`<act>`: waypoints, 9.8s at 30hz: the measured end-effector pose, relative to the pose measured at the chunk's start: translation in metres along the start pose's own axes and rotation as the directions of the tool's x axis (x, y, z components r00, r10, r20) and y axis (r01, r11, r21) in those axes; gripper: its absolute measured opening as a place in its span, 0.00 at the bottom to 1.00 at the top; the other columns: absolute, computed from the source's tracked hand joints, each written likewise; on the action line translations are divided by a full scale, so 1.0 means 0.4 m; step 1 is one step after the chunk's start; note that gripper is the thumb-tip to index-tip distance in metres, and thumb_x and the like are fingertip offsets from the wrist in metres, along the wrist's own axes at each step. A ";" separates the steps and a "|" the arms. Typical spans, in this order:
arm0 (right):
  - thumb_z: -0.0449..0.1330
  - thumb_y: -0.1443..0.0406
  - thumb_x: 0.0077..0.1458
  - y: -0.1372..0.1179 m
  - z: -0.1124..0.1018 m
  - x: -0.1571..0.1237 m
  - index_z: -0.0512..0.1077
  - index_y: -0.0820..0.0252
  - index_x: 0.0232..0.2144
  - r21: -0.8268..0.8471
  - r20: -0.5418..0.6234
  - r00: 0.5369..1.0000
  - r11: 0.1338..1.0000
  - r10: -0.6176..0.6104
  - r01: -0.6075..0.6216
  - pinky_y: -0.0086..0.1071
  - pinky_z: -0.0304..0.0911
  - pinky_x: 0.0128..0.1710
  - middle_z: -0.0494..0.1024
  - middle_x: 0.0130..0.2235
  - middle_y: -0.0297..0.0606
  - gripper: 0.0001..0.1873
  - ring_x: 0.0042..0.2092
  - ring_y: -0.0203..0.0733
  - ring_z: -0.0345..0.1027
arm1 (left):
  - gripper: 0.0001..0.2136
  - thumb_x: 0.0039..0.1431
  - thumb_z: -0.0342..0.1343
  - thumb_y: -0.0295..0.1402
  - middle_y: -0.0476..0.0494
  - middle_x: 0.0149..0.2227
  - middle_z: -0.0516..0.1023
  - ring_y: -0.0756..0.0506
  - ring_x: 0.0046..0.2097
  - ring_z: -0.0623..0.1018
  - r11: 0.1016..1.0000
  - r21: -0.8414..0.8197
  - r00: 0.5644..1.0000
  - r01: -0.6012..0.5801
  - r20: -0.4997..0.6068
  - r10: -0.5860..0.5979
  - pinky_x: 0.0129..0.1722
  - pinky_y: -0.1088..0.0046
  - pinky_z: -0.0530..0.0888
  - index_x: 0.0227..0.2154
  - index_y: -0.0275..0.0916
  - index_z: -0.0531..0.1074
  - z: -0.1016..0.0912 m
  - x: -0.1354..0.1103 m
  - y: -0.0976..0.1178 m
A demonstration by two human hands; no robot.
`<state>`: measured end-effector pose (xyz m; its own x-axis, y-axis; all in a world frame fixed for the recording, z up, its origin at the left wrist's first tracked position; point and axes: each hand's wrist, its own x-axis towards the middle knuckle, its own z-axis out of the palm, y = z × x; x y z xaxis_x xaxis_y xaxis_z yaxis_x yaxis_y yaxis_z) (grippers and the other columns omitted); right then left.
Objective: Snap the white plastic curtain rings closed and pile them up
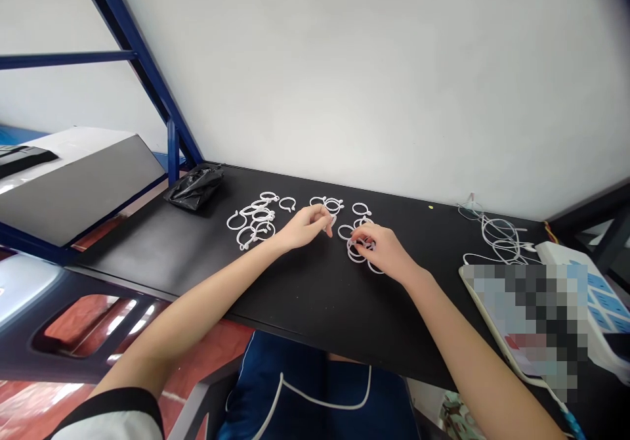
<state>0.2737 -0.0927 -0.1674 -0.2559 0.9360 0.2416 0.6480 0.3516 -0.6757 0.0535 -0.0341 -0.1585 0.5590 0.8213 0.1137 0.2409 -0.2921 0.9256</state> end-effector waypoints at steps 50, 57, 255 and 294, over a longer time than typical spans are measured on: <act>0.65 0.64 0.51 -0.048 0.043 -0.009 0.77 0.55 0.27 0.225 -0.414 0.909 0.964 -0.035 0.140 0.38 0.74 0.37 0.81 0.30 0.36 0.03 0.33 0.43 0.77 | 0.19 0.57 0.61 0.38 0.39 0.41 0.80 0.46 0.40 0.81 0.840 -0.497 0.971 0.220 0.195 -0.138 0.49 0.61 0.75 0.48 0.36 0.68 0.018 0.001 -0.026; 0.63 0.63 0.52 -0.064 0.051 -0.018 0.77 0.51 0.24 0.170 -0.395 0.915 0.973 -0.080 0.159 0.42 0.73 0.41 0.82 0.32 0.35 0.06 0.36 0.46 0.77 | 0.21 0.51 0.68 0.36 0.41 0.36 0.82 0.47 0.38 0.81 0.756 -0.575 0.933 0.314 0.334 -0.134 0.48 0.64 0.73 0.46 0.35 0.71 0.029 -0.013 0.003; 0.74 0.62 0.38 -0.140 0.126 -0.041 0.77 0.60 0.32 0.747 0.118 0.947 0.602 0.299 -0.283 0.33 0.74 0.30 0.81 0.31 0.36 0.16 0.32 0.43 0.78 | 0.05 0.58 0.49 0.31 0.49 0.32 0.67 0.51 0.31 0.65 0.908 0.279 0.944 -0.312 0.199 0.263 0.30 0.76 0.62 0.28 0.37 0.64 0.040 -0.030 -0.022; 0.68 0.55 0.48 -0.145 0.122 -0.045 0.76 0.59 0.36 0.720 -0.001 0.988 0.685 0.155 -0.107 0.41 0.76 0.38 0.81 0.35 0.39 0.17 0.35 0.47 0.79 | 0.11 0.59 0.45 0.32 0.51 0.19 0.69 0.55 0.20 0.66 0.966 0.192 0.915 -0.171 0.394 0.084 0.22 0.81 0.64 0.26 0.34 0.68 -0.027 -0.011 0.013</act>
<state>0.2057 -0.1307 -0.1664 -0.1513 0.9793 0.1347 -0.0453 0.1293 -0.9906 0.0436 -0.0339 -0.1503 0.8446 0.5340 0.0392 0.2893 -0.5168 0.8057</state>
